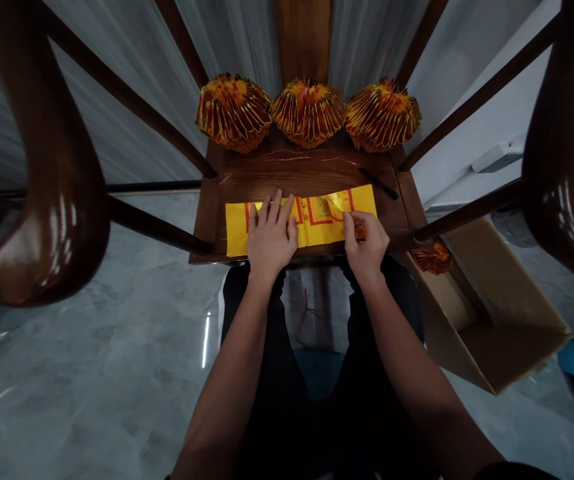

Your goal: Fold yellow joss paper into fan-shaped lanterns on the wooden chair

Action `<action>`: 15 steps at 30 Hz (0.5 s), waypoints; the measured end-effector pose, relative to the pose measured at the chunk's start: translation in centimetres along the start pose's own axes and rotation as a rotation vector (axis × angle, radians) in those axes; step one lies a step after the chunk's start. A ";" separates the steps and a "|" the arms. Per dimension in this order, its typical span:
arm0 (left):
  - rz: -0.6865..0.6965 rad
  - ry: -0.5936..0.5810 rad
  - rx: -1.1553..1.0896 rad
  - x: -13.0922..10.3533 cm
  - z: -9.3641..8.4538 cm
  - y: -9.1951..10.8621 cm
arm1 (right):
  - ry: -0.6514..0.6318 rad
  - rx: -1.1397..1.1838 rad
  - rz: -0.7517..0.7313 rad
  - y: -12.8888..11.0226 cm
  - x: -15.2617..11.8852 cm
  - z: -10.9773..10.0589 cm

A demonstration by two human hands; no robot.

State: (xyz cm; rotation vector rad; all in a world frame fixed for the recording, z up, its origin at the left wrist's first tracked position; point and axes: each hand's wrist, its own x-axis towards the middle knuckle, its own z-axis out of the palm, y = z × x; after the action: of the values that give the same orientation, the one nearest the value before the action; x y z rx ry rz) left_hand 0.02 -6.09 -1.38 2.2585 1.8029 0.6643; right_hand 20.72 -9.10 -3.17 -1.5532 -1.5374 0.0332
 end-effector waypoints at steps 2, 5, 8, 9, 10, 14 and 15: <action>-0.005 0.005 -0.007 0.0 0.0 0.0 | -0.075 -0.078 0.030 0.4 -0.1 -0.1; -0.006 0.008 0.011 0.0 0.1 0.1 | -0.146 -0.241 0.048 1.1 -0.2 -0.4; 0.000 0.005 0.037 0.0 0.1 0.1 | -0.175 -0.300 0.045 1.6 -0.3 -1.1; 0.000 0.005 0.038 0.0 0.1 0.1 | -0.198 -0.299 0.032 1.8 -0.3 -1.4; -0.001 0.007 0.035 0.0 0.1 0.1 | -0.222 -0.293 0.015 1.8 -0.3 -1.7; -0.009 0.021 0.016 0.0 0.2 0.0 | -0.260 -0.266 -0.032 1.9 -0.3 -2.4; -0.009 0.023 0.011 0.0 0.2 0.0 | -0.253 -0.264 -0.035 1.9 -0.3 -2.5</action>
State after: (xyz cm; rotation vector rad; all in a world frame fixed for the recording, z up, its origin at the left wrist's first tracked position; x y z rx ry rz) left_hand 0.12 -6.07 -1.57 2.2568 1.8308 0.6838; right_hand 23.61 -10.37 -3.07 -1.7815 -1.8250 0.0073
